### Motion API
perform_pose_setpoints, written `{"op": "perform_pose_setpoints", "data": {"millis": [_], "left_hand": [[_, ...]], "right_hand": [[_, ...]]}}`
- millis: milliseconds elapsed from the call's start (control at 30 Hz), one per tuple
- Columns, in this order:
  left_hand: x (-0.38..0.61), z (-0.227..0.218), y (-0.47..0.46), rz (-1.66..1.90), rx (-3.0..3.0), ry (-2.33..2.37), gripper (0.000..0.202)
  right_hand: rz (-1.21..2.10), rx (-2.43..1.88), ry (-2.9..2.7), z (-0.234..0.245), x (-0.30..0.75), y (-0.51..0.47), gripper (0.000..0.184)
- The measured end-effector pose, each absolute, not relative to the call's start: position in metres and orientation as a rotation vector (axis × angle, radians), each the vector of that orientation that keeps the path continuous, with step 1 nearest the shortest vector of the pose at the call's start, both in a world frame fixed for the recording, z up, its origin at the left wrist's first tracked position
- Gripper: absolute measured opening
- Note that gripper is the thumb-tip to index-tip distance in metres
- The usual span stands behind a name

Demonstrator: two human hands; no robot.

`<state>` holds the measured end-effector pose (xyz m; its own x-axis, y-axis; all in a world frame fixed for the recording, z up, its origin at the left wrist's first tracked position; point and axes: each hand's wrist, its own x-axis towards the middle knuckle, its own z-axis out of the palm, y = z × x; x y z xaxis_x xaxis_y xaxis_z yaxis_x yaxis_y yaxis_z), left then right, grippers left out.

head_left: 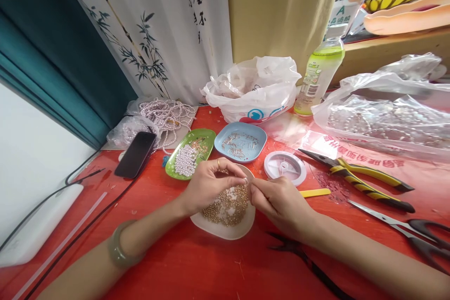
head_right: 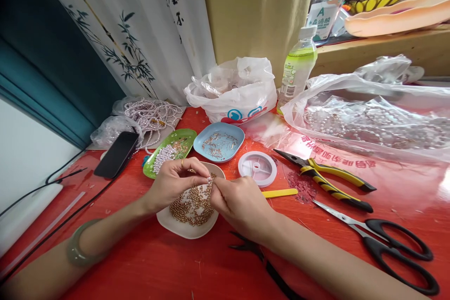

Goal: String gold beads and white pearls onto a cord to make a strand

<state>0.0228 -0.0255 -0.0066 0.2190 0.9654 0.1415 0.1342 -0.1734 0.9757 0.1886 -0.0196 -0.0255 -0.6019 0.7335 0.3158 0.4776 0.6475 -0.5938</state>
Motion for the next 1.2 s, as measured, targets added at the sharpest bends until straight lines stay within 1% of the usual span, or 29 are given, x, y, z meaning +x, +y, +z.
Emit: {"op": "perform_pose_setpoints", "data": {"millis": [100, 300, 467, 633, 800, 1000, 1200], "left_hand": [[0.0233, -0.0063, -0.026, 1.092, 1.54, 1.074, 0.004], [0.0234, -0.0067, -0.0266, 1.074, 1.605, 1.035, 0.002], [0.0231, -0.0073, -0.0265, 1.083, 1.688, 1.047, 0.003], [0.0216, -0.0075, -0.0249, 1.091, 1.69, 1.087, 0.004], [0.0205, -0.0085, -0.0224, 1.087, 1.653, 1.123, 0.005], [0.0213, -0.0057, -0.0225, 1.019, 1.511, 1.08, 0.01], [0.0187, -0.005, -0.0191, 0.974, 1.421, 1.04, 0.006]], "right_hand": [[0.517, -0.882, -2.345, -0.0272, 0.1887, -0.0203, 0.029], [0.721, -0.951, -2.291, -0.026, 0.1879, -0.0204, 0.027], [0.766, -1.0, -2.303, -0.0241, 0.188, -0.0206, 0.03], [0.898, -0.995, -2.225, -0.0222, 0.1886, -0.0178, 0.031], [0.896, -1.015, -2.194, -0.0228, 0.1878, -0.0176, 0.025], [0.925, -0.997, -2.217, -0.0238, 0.1877, -0.0185, 0.026], [1.008, -0.971, -2.167, -0.0237, 0.189, -0.0167, 0.027]]}}
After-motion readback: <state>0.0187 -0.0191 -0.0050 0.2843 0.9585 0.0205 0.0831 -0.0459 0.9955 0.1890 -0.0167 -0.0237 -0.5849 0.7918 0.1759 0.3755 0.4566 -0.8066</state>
